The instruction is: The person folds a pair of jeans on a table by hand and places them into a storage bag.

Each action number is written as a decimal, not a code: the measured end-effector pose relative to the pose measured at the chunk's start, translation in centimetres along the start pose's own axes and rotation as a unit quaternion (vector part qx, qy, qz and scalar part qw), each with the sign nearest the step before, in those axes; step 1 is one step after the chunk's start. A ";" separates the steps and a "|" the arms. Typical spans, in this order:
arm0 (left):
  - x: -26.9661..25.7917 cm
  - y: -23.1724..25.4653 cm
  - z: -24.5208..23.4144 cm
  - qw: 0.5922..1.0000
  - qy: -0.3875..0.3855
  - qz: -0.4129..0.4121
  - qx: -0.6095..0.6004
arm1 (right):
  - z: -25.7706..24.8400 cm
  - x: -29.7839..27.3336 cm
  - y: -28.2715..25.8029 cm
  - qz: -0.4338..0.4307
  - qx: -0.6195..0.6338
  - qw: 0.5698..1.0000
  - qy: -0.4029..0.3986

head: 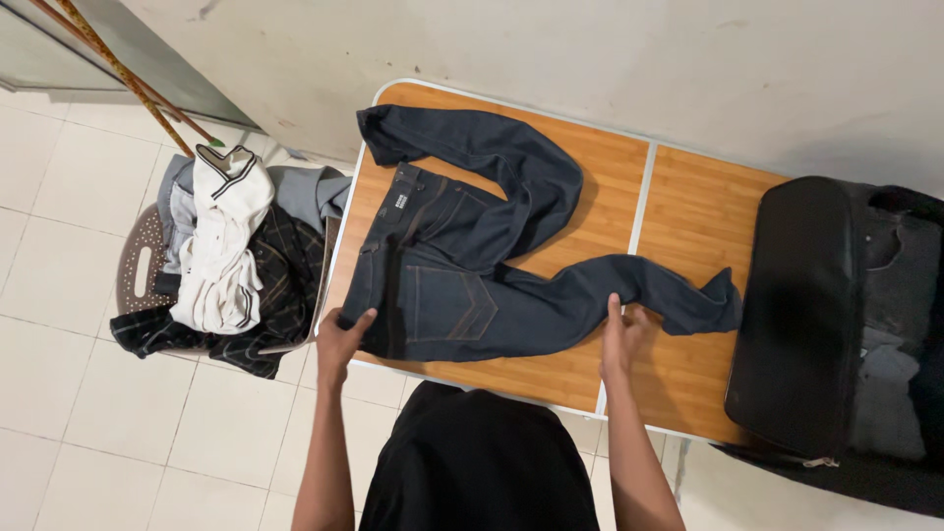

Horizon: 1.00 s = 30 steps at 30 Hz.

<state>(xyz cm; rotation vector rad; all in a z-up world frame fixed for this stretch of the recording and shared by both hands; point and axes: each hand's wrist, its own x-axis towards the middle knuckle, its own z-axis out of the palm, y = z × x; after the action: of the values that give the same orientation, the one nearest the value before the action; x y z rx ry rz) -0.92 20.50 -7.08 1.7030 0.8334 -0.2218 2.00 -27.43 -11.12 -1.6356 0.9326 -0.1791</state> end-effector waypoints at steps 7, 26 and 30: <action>-0.7 2.2 5.4 0.889 0.160 0.233 0.360 | 1.7 3.9 3.2 0.112 0.246 0.958 -0.097; -1.3 2.1 8.8 0.728 -0.214 0.243 0.604 | -0.5 -0.6 6.3 0.204 0.091 0.969 0.104; 0.1 3.0 6.6 0.730 -0.191 0.240 0.611 | 0.9 -1.2 8.9 0.013 0.004 0.999 0.052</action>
<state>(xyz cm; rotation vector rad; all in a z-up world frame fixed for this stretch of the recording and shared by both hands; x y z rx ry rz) 2.78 14.33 -6.87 2.8669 -0.2494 -0.8664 -2.46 -25.93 -18.83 -1.6179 1.0300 -0.2528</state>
